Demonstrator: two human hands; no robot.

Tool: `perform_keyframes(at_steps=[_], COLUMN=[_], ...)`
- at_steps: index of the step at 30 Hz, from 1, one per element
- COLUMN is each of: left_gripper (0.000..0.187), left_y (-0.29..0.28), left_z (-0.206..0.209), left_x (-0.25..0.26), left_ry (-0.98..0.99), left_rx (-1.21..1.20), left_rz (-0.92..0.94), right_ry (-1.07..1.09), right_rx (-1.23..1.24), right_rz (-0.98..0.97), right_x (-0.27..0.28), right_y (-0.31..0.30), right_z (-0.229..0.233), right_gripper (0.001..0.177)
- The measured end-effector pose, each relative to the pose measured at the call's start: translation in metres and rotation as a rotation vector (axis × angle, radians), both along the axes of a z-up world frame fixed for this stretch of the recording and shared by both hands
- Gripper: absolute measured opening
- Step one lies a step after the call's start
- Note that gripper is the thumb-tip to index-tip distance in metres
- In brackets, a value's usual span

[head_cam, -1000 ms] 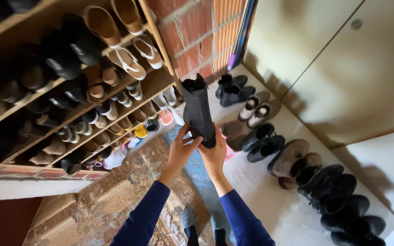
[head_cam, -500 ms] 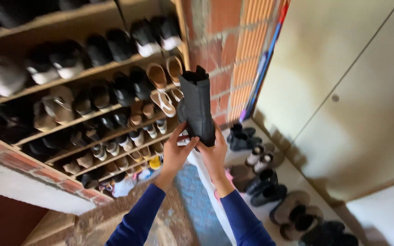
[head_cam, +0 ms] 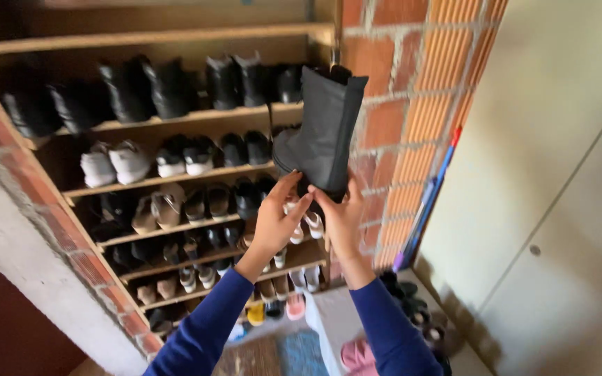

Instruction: The person picks up various pairs of shoes, including black boots and beige boots, from a bench and places them onto shelves in a wooden shoe rack. The person handles the shoes by hand, arranging them in pairs on the shelves.

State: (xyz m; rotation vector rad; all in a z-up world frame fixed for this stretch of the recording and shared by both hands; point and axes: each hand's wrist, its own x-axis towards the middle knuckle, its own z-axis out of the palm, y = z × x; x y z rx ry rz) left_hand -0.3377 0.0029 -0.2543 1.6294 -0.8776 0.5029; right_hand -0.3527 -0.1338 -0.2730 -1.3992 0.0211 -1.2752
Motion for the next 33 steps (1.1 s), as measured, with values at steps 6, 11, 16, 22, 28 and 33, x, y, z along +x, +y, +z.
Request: perform_keyframes(at_steps=[6,11,16,22,28,33], left_gripper=[0.048,0.053,0.063,0.059,0.071,0.078], left_y=[0.008,0.012,0.014,0.011,0.018,0.021], left_z=[0.051,0.101,0.149,0.197,0.24,0.276], left_x=[0.022,0.027,0.031,0.07,0.137,0.207], left_ry=[-0.101,-0.138,-0.211,-0.362,-0.466,-0.61], left_rx=[-0.075,-0.103,-0.114,-0.196,-0.203,-0.189], left_rz=[0.014,0.016,0.036,0.046,0.113,0.184], right_ry=[-0.087,-0.165,-0.152,-0.218,-0.204,-0.342], right_rx=[-0.094,-0.136,-0.168,-0.244,-0.218,-0.274], right_rz=[0.091,0.06,0.016,-0.06,-0.044,-0.097], right_x=[-0.003,0.016,0.029,0.055,0.126,0.184], right_y=[0.016,0.02,0.029,0.042,0.055,0.057], right_z=[0.087,0.14,0.193,0.257,0.31,0.357], right_gripper=[0.074,0.075,0.082,0.081,0.08,0.078])
